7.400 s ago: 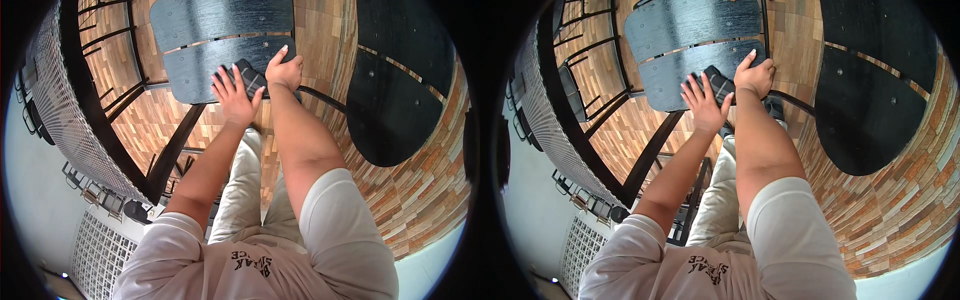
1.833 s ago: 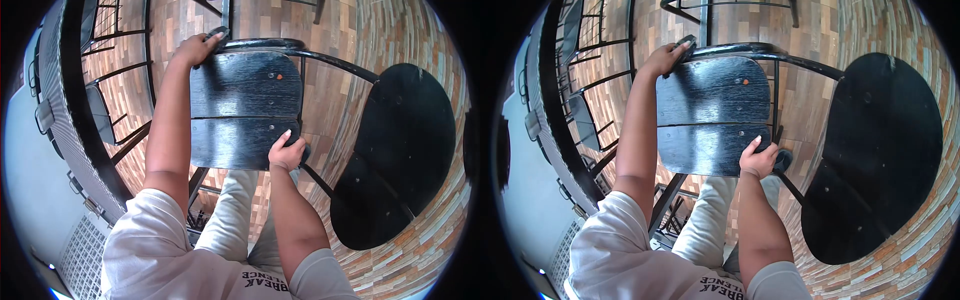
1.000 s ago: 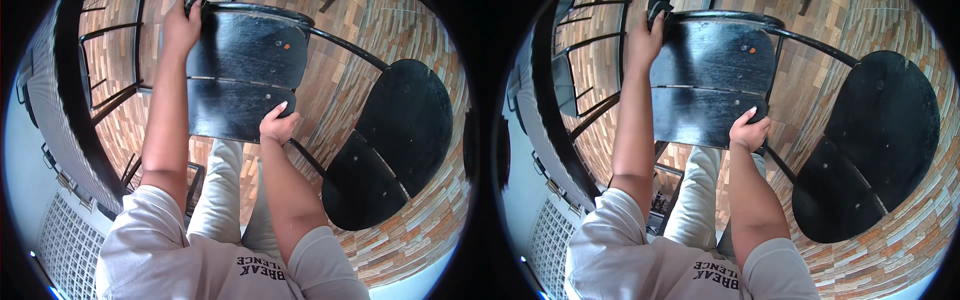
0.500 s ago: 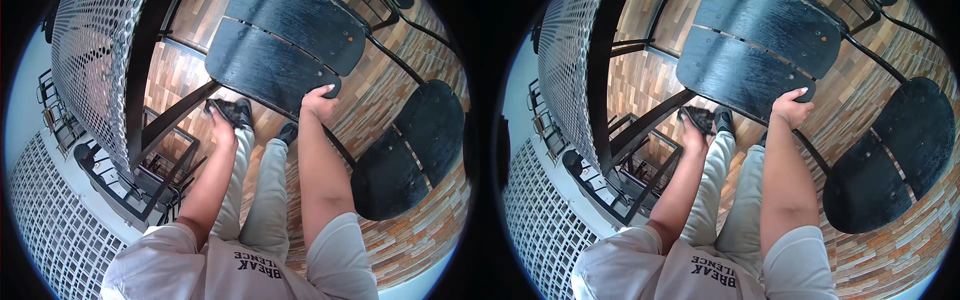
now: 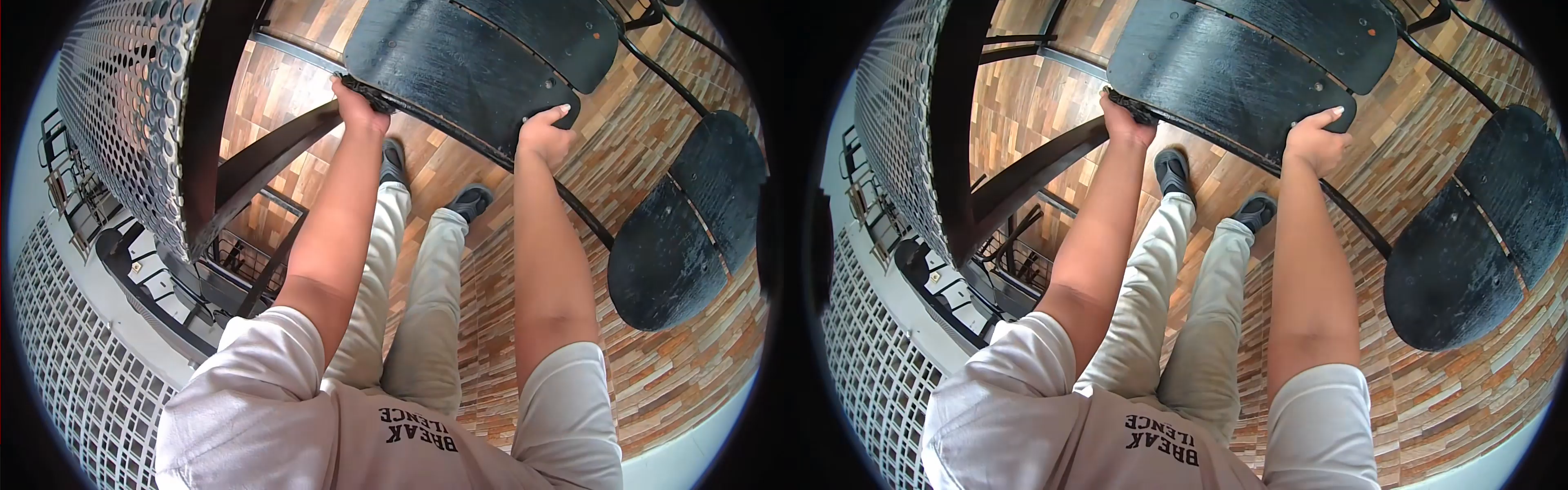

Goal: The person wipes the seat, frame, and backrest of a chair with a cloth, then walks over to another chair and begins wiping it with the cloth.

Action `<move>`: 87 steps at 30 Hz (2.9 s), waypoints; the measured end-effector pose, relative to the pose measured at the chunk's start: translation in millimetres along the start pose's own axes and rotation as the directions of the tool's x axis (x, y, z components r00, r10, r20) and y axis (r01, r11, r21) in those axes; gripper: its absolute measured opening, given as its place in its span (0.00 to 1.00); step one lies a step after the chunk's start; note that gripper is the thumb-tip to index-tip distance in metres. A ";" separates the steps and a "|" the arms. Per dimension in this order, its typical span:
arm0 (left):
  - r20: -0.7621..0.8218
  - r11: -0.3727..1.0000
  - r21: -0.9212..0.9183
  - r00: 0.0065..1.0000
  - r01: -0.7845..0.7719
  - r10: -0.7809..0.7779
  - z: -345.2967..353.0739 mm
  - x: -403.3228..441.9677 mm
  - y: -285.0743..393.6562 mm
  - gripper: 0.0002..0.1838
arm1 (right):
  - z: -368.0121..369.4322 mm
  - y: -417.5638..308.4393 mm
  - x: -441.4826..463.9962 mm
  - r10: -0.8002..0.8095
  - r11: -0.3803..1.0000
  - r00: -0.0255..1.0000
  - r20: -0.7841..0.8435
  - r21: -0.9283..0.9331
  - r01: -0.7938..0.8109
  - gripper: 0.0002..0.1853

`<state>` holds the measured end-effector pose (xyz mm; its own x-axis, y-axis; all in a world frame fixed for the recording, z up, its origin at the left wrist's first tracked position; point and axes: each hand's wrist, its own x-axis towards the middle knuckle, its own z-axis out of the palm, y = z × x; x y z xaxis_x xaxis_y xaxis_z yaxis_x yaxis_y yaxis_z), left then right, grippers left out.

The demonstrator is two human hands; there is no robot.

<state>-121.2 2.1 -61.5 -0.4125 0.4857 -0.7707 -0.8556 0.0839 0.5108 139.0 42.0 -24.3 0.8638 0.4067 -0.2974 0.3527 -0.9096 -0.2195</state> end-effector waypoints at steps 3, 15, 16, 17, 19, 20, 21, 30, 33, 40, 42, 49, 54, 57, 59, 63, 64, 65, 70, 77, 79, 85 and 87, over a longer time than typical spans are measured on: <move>-0.144 0.973 0.161 0.971 -0.168 0.192 9.2 -38.9 -35.2 0.40 | -5.4 -1.4 -3.2 0.035 0.998 0.997 0.065 0.047 -0.038 0.42; 0.176 0.541 0.836 0.979 -0.093 -0.104 -14.4 -157.4 -126.1 0.43 | -35.2 139.3 -106.0 -0.374 0.675 0.927 -0.010 0.683 0.279 0.24; 0.132 0.531 0.847 0.974 -0.014 -0.186 -14.4 -161.2 -119.0 0.40 | -23.1 155.3 -117.1 -0.201 0.682 0.955 0.219 0.731 -0.024 0.23; 0.089 0.513 0.856 0.960 0.063 -0.266 -11.3 -164.3 -111.3 0.38 | -12.9 158.3 -124.9 -0.228 0.572 0.909 0.349 0.804 -0.165 0.24; 0.074 0.507 0.850 0.920 0.143 -0.384 -4.2 -167.7 -94.8 0.37 | -1.5 145.9 -129.7 -0.281 0.438 0.819 0.501 0.826 -0.355 0.26; 0.043 0.511 0.829 0.885 0.227 -0.463 1.7 -168.9 -82.6 0.37 | 2.0 137.2 -128.3 -0.284 0.426 0.788 0.547 0.808 -0.408 0.28; 0.042 0.490 0.842 0.877 0.227 -0.479 10.2 -168.2 -67.9 0.37 | 4.7 128.5 -124.9 -0.263 0.414 0.800 0.540 0.812 -0.412 0.28; 0.900 -0.604 0.387 0.429 -0.697 0.082 93.8 -90.4 -41.0 0.37 | 54.2 100.9 -32.7 0.558 -0.099 0.627 0.543 0.794 -0.600 0.35; 0.892 -0.737 0.381 0.433 -0.558 0.132 83.8 -61.1 -69.4 0.43 | 65.9 124.4 -5.8 0.358 -0.324 0.546 0.757 0.649 -0.688 0.33; 0.866 -0.773 0.415 0.469 -0.480 0.173 79.5 -49.3 -76.2 0.50 | 91.5 169.8 45.7 -0.055 -0.246 0.307 0.950 0.285 -0.926 0.26; 0.866 -0.790 0.408 0.469 -0.458 0.175 79.9 -51.1 -76.2 0.49 | 101.3 175.9 55.4 -0.053 -0.226 0.299 0.953 0.280 -0.933 0.27; 0.855 -0.798 0.410 0.490 -0.442 0.168 84.0 -53.7 -74.3 0.51 | 45.6 138.8 30.9 -0.081 -0.251 0.256 0.963 0.228 -0.941 0.31; 0.853 -0.809 0.399 0.499 -0.431 0.154 85.5 -56.6 -75.2 0.51 | -5.1 135.5 1.9 -0.214 -0.147 0.163 0.963 0.134 -0.980 0.33; 0.851 -0.810 0.392 0.506 -0.437 0.139 88.3 -57.2 -74.6 0.51 | 13.1 157.9 -5.0 0.010 -0.150 0.304 0.953 0.302 -0.941 0.33; 0.846 -0.813 0.386 0.519 -0.437 0.123 86.9 -56.1 -73.2 0.51 | 2.4 144.7 -18.4 0.116 -0.166 0.390 0.913 0.405 -0.899 0.34; 0.850 -0.813 0.391 0.509 -0.432 0.138 86.8 -54.8 -75.4 0.51 | -22.0 126.7 -60.5 0.417 0.008 0.660 0.624 0.724 -0.690 0.34; 0.848 -0.815 0.390 0.513 -0.429 0.136 87.4 -54.9 -75.0 0.52 | -27.2 125.5 -69.9 0.467 0.176 0.763 0.448 0.798 -0.576 0.33; 0.845 -0.818 0.390 0.518 -0.424 0.134 87.0 -55.8 -73.7 0.52 | -30.4 127.9 -74.9 0.480 0.346 0.840 0.255 0.825 -0.448 0.33; 0.835 -0.820 0.393 0.535 -0.416 0.129 86.8 -56.2 -73.6 0.52 | -41.2 142.4 -64.8 0.460 0.238 0.870 0.179 0.919 -0.314 0.35; 0.834 -0.813 0.395 0.537 -0.427 0.123 87.6 -55.8 -73.2 0.53 | -103.5 134.3 -48.9 0.001 0.464 0.958 -0.288 0.848 0.255 0.26; 0.830 -0.814 0.397 0.545 -0.423 0.122 87.1 -56.2 -74.4 0.53 | -104.9 140.4 -26.6 0.056 0.571 0.958 -0.280 0.797 0.200 0.22; 0.842 -0.811 0.389 0.526 -0.437 0.121 84.9 -55.2 -73.6 0.53 | -72.7 121.2 17.3 0.363 0.317 0.931 -0.047 0.945 -0.076 0.14; 0.843 -0.812 0.386 0.525 -0.437 0.118 85.3 -53.7 -72.5 0.53 | -64.8 107.0 11.2 0.342 0.274 0.939 -0.022 0.959 -0.077 0.15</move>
<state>-10.4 44.1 -24.6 -0.0539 0.9983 -0.0229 0.9961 0.0553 0.0691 209.8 -56.2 9.2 0.9402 0.0693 -0.3336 -0.3147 -0.1988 -0.9281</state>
